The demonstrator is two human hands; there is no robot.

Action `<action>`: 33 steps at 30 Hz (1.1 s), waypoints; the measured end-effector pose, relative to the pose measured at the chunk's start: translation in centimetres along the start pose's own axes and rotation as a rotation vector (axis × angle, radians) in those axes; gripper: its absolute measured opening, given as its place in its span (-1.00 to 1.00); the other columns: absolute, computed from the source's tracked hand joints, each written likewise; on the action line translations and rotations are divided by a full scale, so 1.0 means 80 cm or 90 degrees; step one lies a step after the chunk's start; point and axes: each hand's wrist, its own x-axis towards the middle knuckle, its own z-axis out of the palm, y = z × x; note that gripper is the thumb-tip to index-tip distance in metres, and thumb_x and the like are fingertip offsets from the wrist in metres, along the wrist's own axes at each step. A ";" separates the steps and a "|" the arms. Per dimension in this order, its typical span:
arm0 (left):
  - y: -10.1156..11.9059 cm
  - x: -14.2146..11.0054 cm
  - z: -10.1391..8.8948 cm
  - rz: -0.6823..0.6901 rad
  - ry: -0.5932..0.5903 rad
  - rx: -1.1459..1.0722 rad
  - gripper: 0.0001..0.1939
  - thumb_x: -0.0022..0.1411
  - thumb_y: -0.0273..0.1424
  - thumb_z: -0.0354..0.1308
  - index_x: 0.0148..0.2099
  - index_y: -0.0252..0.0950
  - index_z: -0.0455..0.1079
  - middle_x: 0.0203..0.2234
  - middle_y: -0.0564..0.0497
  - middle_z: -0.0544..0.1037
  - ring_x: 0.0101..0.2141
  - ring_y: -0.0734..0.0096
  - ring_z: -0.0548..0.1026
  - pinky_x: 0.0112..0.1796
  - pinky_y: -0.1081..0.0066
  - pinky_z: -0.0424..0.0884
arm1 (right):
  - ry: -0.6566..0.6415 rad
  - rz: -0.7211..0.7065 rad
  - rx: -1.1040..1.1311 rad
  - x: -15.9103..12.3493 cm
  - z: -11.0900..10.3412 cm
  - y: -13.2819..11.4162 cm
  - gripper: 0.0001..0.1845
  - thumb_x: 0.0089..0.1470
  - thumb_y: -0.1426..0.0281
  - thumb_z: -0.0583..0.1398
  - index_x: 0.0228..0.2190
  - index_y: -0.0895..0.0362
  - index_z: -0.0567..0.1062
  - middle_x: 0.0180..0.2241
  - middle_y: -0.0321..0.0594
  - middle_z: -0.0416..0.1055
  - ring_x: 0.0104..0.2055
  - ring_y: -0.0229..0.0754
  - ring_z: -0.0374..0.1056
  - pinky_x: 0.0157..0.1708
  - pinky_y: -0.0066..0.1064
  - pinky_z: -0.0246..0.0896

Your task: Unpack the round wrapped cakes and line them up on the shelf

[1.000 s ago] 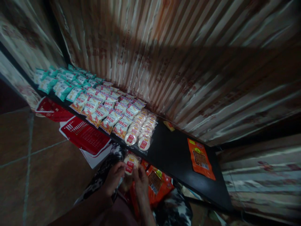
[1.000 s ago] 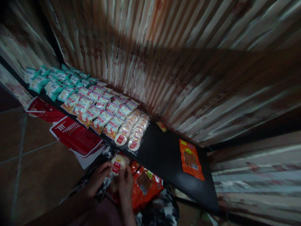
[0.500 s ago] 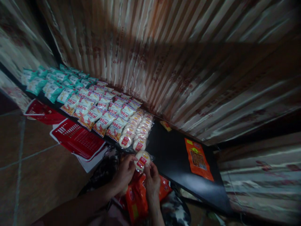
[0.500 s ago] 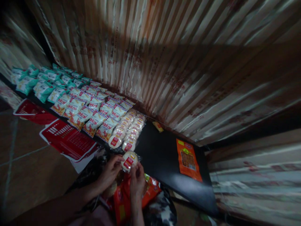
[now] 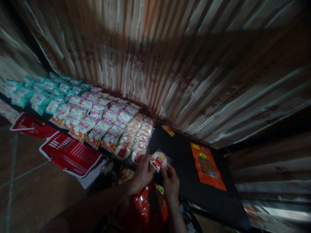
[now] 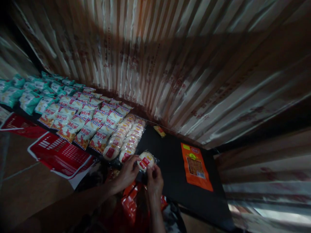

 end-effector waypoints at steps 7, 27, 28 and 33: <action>0.004 0.027 0.022 -0.036 -0.055 0.113 -0.57 0.07 -0.59 -0.01 0.02 -0.32 0.30 0.13 -0.17 0.31 0.16 0.26 0.24 0.14 0.22 0.20 | -0.022 -0.042 -0.073 0.043 -0.004 -0.013 -0.44 -0.22 -0.01 0.22 -0.29 0.18 0.49 -0.39 -0.17 0.51 -0.38 -0.12 0.40 -0.37 -0.36 0.27; 0.053 0.060 0.025 -0.109 -0.060 0.111 -0.48 0.16 -0.49 0.02 0.19 -0.35 0.20 0.21 -0.15 0.25 0.21 0.28 0.20 0.20 0.34 0.10 | -0.034 -0.083 0.028 0.100 0.010 -0.030 -0.57 -0.17 0.08 0.24 -0.36 0.16 0.45 -0.45 -0.24 0.46 -0.44 -0.19 0.34 -0.39 -0.39 0.25; 0.056 0.069 0.027 -0.116 -0.066 0.113 -0.49 0.18 -0.48 0.01 0.20 -0.33 0.20 0.20 -0.14 0.25 0.20 0.28 0.21 0.20 0.35 0.10 | -0.033 -0.094 0.023 0.108 0.013 -0.030 -0.57 -0.16 0.07 0.22 -0.35 0.16 0.45 -0.44 -0.23 0.47 -0.43 -0.19 0.34 -0.38 -0.38 0.25; 0.047 0.108 0.043 -0.137 -0.082 0.103 -0.51 0.22 -0.48 -0.04 0.21 -0.34 0.17 0.20 -0.17 0.26 0.18 0.27 0.24 0.17 0.35 0.14 | -0.029 -0.132 -0.050 0.147 0.026 -0.028 -0.58 -0.13 0.06 0.17 -0.35 0.14 0.45 -0.42 -0.20 0.48 -0.39 -0.14 0.36 -0.34 -0.35 0.27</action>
